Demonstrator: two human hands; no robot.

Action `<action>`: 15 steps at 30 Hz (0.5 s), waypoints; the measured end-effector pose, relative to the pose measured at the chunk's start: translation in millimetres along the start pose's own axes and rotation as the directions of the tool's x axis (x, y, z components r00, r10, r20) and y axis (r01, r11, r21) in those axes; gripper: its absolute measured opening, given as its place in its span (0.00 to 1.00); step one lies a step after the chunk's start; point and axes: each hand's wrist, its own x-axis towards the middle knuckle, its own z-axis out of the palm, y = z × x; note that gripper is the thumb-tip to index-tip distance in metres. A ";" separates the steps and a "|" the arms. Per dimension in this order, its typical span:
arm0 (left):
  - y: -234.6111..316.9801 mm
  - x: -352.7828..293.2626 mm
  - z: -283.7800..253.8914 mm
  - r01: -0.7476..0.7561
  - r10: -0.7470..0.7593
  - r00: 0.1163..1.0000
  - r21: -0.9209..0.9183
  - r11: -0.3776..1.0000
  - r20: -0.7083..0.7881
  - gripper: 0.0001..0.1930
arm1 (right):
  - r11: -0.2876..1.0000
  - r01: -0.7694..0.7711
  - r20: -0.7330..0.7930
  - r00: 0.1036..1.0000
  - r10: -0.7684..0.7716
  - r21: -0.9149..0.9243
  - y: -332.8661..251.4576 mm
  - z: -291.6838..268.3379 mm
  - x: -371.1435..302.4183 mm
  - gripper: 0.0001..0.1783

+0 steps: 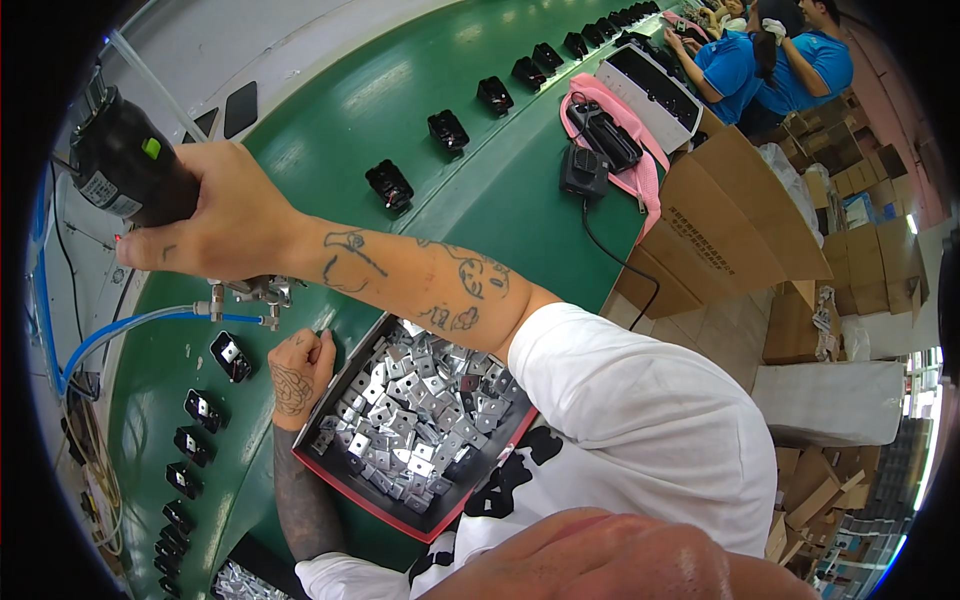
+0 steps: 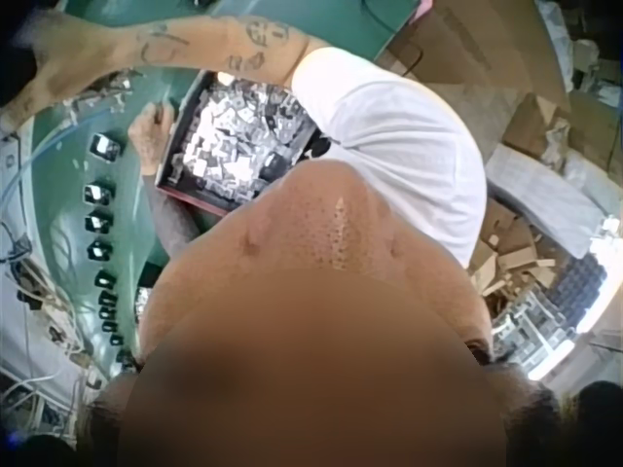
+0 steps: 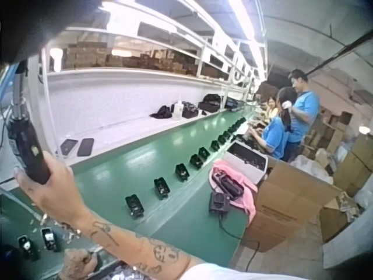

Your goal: Using an electric power screwdriver to secure components on small electronic devices as they move along a conveyor belt.

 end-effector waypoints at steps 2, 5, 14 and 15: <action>-0.5 -0.2 0.3 0.000 0.000 1.000 0.002 1.000 0.001 0.18 | 1.000 0.003 0.001 1.000 -0.003 -0.001 -0.1 -0.5 0.1 0.14; -1.7 -0.9 0.5 0.002 -0.002 1.000 0.011 1.000 0.005 0.18 | 1.000 0.012 0.006 1.000 -0.012 -0.004 -0.1 -1.1 0.3 0.13; -3.7 -1.8 0.1 -0.003 0.003 1.000 0.011 1.000 0.014 0.18 | 1.000 0.019 -0.006 1.000 -0.019 0.023 2.7 1.2 1.1 0.13; -4.1 -1.8 -0.1 -0.002 0.001 1.000 0.011 1.000 0.015 0.18 | 0.999 0.016 -0.007 1.000 -0.016 0.027 2.7 1.4 1.3 0.13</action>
